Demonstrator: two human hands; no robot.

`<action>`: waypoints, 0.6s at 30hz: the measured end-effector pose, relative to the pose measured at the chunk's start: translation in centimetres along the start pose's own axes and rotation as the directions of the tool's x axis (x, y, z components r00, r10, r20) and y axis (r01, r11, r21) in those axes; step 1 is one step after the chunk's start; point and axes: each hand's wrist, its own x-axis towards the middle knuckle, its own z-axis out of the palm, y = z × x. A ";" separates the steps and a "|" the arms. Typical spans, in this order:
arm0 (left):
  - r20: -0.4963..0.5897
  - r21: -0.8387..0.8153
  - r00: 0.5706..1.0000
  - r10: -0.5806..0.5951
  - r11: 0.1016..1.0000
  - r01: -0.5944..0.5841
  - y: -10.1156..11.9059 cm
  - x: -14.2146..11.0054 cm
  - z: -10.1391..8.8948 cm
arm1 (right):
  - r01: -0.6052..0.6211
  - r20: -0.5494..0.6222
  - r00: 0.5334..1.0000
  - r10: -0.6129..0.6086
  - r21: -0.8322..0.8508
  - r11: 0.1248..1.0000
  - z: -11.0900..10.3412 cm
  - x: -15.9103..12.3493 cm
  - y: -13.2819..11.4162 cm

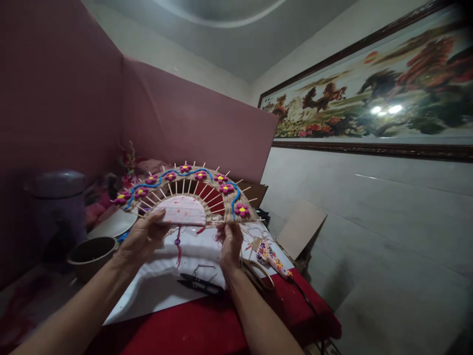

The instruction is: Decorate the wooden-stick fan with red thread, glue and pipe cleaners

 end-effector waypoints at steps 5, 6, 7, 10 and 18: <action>-0.020 -0.032 1.000 -0.008 0.999 0.007 0.7 0.5 -0.5 | 0.266 -0.173 0.945 -0.277 -0.085 0.960 -1.1 0.9 -2.5; -0.020 -0.034 1.000 -0.010 0.999 0.010 0.7 0.6 -0.7 | 0.319 -0.165 0.927 -0.336 -0.120 0.940 -1.2 0.8 -2.9; -0.019 -0.033 1.000 -0.010 0.999 0.009 0.7 0.7 -0.8 | 0.358 -0.147 0.913 -0.380 -0.153 0.921 -1.2 0.7 -3.3; -0.018 -0.022 1.000 -0.008 1.000 0.007 0.7 0.7 -0.9 | 0.376 -0.116 0.906 -0.407 -0.218 0.900 -1.1 0.3 -3.7; -0.127 -0.022 0.989 -0.072 0.997 0.070 0.7 0.4 -0.9 | 0.303 -0.150 0.934 -0.325 -0.150 0.941 -1.1 0.6 -4.0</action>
